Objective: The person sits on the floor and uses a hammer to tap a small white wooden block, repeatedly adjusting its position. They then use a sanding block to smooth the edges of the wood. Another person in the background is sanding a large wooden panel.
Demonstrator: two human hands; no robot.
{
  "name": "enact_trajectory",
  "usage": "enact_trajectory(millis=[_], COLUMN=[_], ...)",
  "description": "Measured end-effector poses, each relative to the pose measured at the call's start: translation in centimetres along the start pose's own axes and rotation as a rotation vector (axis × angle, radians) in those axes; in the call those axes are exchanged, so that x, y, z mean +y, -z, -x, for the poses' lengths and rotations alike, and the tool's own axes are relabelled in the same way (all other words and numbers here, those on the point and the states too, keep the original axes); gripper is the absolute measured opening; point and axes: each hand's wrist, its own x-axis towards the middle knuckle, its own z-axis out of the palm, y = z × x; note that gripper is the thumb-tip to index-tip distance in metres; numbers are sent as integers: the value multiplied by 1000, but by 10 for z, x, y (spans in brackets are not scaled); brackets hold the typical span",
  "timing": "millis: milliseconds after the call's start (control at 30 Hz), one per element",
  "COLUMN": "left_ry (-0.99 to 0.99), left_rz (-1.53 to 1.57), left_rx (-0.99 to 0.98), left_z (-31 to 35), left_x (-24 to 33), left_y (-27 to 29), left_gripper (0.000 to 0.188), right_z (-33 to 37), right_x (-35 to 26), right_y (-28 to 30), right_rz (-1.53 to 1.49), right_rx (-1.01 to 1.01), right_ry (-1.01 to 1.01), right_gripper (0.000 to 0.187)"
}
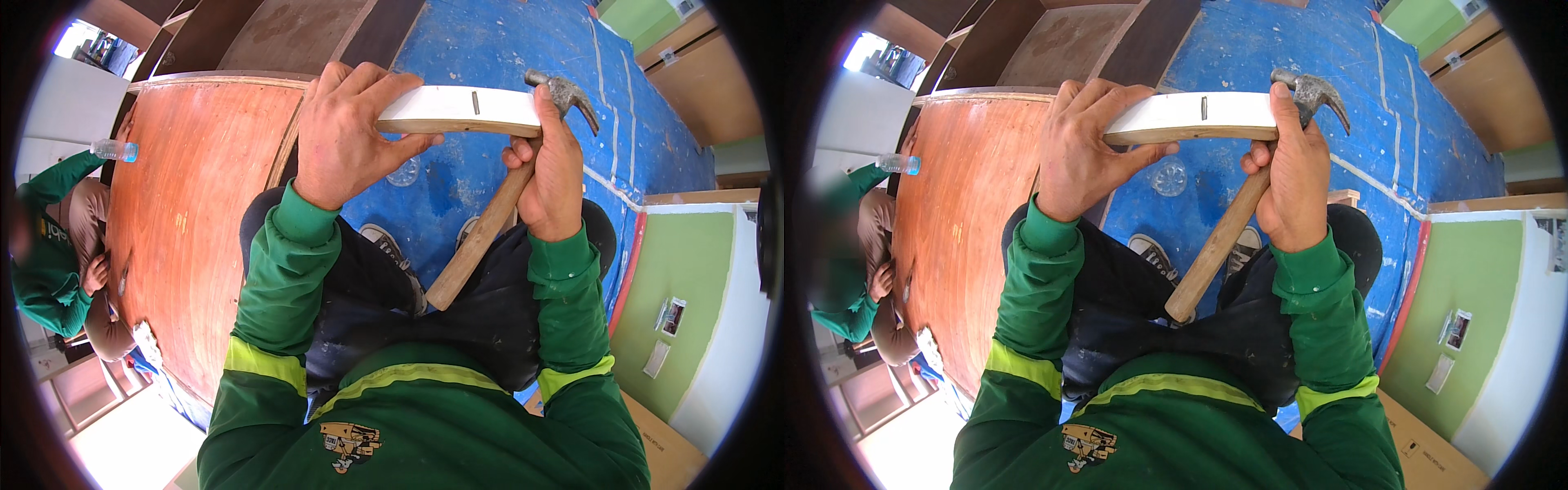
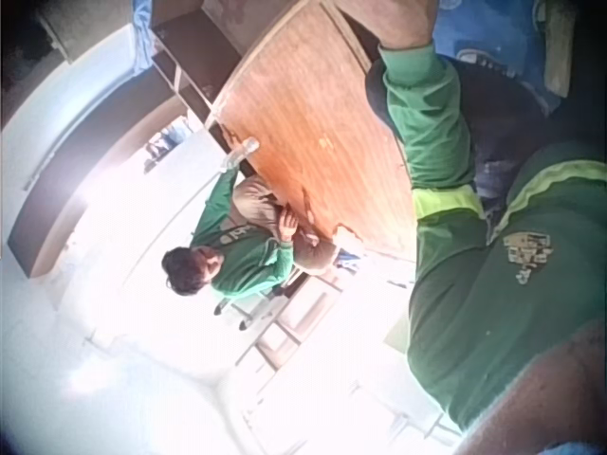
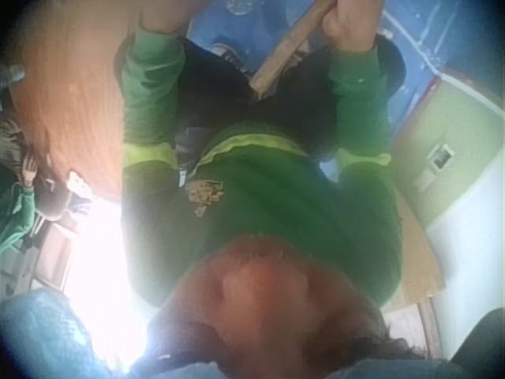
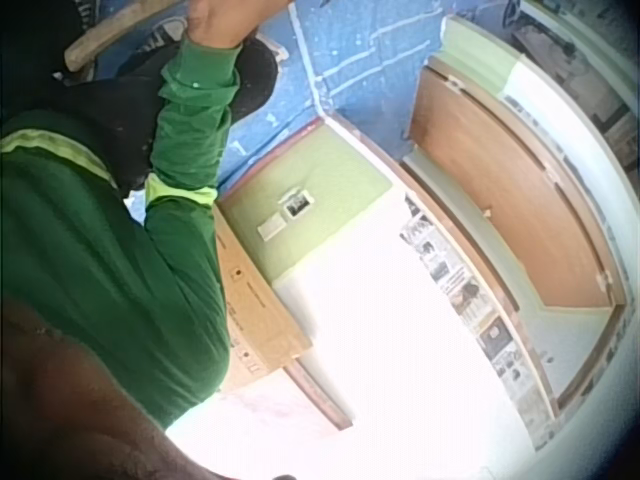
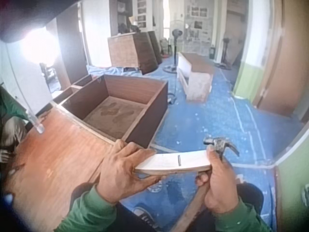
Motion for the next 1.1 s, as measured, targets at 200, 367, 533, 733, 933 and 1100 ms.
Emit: enact_trajectory(millis=[200, 367, 533, 733, 933, 1100], left_ry=[-4, -13, -10, 37, 34, 62], left_rz=[-1, -5, 7, 62, 236, 448], left_rx=[-8, -11, -15, -91, -212, -281], left_z=[-1, -1, -1, 1, 10, 15], left_x=[0, -1, -1, -2, -11, -10], left_y=[2, 3, 3, 1, -15, -29], left_gripper=[60, 59, 59, 58, 53, 46], right_z=[2, 2, 2, 3, 22, 37], right_x=[-1, 0, -1, -3, -7, 0], right_y=[-1, -1, -2, -3, -16, -24], right_rz=[6, 12, 19, 12, 1, 19], right_rx=[2, 4, 3, -39, -163, -253], right_ry=[-16, -17, -24, -41, -94, -115], right_gripper=[33, 34, 33, 33, 34, 37])
